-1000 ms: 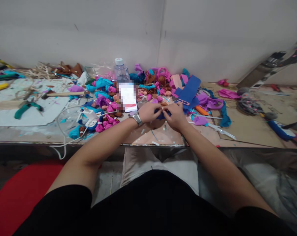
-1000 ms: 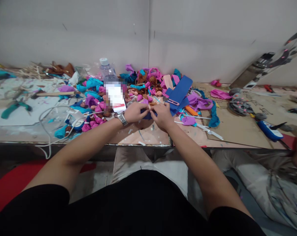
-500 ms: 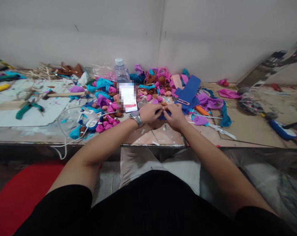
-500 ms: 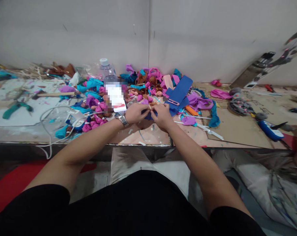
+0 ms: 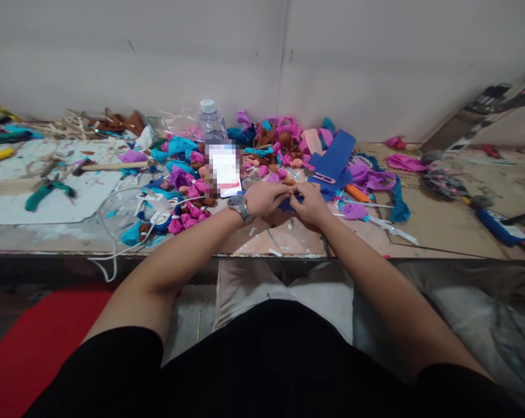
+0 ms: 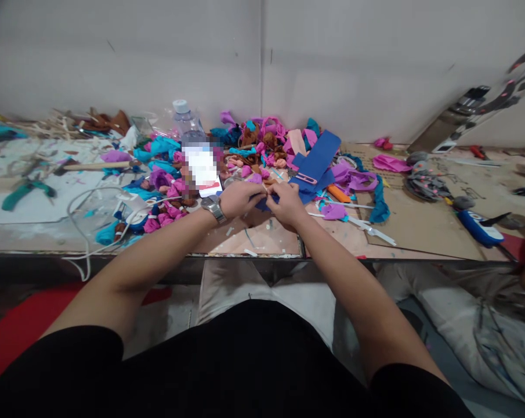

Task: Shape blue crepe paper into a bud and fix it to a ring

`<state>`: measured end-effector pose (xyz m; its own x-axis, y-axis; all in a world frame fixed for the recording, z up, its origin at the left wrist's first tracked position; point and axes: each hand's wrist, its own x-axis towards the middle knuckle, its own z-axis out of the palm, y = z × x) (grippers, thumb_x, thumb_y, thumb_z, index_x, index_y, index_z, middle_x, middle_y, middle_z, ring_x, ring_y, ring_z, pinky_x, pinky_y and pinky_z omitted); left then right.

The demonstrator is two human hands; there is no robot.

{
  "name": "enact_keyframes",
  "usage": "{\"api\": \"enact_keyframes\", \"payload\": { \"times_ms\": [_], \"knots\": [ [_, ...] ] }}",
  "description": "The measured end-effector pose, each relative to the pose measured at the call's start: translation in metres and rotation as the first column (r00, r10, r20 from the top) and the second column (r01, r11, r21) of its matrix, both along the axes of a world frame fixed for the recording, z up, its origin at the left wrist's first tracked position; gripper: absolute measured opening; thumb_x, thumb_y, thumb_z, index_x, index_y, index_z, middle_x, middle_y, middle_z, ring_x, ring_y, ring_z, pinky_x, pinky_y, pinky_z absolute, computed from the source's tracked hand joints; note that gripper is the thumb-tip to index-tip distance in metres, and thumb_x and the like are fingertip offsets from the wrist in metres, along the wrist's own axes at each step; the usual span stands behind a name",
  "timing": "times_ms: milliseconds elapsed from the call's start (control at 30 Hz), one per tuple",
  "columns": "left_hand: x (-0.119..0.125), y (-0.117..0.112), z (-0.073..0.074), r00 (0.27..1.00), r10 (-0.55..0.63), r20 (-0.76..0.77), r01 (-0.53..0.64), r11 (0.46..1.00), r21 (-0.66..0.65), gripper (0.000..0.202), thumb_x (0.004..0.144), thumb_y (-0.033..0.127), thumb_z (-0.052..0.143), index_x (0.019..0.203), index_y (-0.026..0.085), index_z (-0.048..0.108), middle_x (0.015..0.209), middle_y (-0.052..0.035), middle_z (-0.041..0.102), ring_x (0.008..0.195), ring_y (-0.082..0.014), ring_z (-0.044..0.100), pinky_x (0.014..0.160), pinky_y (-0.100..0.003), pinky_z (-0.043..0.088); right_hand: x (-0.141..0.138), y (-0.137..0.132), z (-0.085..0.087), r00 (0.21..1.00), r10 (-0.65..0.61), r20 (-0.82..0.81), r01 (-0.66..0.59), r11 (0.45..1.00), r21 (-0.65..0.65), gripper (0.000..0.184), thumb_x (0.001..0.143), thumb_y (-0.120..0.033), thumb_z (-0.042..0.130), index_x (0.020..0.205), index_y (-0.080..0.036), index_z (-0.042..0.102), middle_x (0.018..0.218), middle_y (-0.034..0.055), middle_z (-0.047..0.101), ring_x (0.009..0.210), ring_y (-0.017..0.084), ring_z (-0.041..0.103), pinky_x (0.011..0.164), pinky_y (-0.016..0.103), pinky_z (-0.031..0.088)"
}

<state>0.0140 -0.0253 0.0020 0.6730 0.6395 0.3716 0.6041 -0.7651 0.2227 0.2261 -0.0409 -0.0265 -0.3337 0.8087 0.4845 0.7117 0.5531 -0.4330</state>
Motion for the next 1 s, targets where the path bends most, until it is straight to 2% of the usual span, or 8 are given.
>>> {"api": "enact_keyframes", "payload": {
  "times_ms": [200, 300, 500, 800, 1000],
  "knots": [
    [0.001, 0.000, 0.001, 0.997, 0.071, -0.006, -0.071, 0.997, -0.005, 0.036, 0.108, 0.039, 0.049, 0.102, 0.018, 0.079, 0.092, -0.0103, 0.077, 0.086, -0.0237, 0.069, 0.075, -0.035, 0.041, 0.002, -0.002, 0.003, 0.999, -0.008, -0.044, 0.009, 1.000, 0.025, 0.010, 0.095, -0.032, 0.062, 0.093, -0.023, 0.068, 0.098, 0.0084, 0.078, 0.101, 0.030, 0.066, 0.098, 0.049, 0.037],
    [0.001, 0.000, 0.001, 0.997, 0.077, -0.020, -0.077, 0.997, -0.020, 0.037, 0.109, 0.039, 0.048, 0.104, 0.018, 0.079, 0.093, -0.0107, 0.077, 0.088, -0.0241, 0.069, 0.076, -0.035, 0.043, 0.003, -0.002, 0.003, 0.999, 0.008, -0.045, -0.006, 0.999, 0.041, 0.013, 0.097, -0.034, 0.061, 0.096, -0.023, 0.069, 0.103, 0.0090, 0.080, 0.104, 0.030, 0.066, 0.099, 0.050, 0.037],
    [0.001, -0.001, 0.004, 0.995, 0.098, -0.032, -0.099, 0.994, -0.056, 0.031, 0.104, 0.038, 0.055, 0.109, 0.020, 0.079, 0.099, -0.0100, 0.079, 0.090, -0.0251, 0.070, 0.078, -0.036, 0.043, 0.003, -0.001, 0.003, 1.000, -0.003, 0.002, 0.003, 0.998, 0.055, 0.012, 0.097, -0.031, 0.057, 0.094, -0.023, 0.066, 0.099, 0.0095, 0.077, 0.102, 0.030, 0.065, 0.098, 0.050, 0.036],
    [-0.001, -0.002, 0.008, 0.989, 0.138, -0.056, -0.142, 0.986, -0.086, 0.033, 0.104, 0.035, 0.049, 0.107, 0.020, 0.078, 0.096, -0.0104, 0.078, 0.087, -0.0260, 0.068, 0.075, -0.037, 0.040, 0.003, -0.002, 0.003, 0.999, -0.032, -0.018, 0.032, 0.999, 0.043, 0.016, 0.099, -0.035, 0.056, 0.095, -0.023, 0.065, 0.101, 0.0096, 0.077, 0.103, 0.030, 0.064, 0.101, 0.050, 0.036],
    [-0.002, -0.003, 0.012, 0.990, 0.124, -0.066, -0.132, 0.981, -0.144, 0.033, 0.098, 0.039, 0.055, 0.107, 0.019, 0.079, 0.093, -0.0095, 0.077, 0.083, -0.0248, 0.066, 0.075, -0.037, 0.041, 0.004, 0.000, 0.002, 0.999, -0.041, -0.024, 0.042, 0.998, 0.050, 0.016, 0.098, -0.033, 0.053, 0.094, -0.023, 0.065, 0.099, 0.0099, 0.076, 0.099, 0.029, 0.063, 0.100, 0.049, 0.037]
  ]
}}
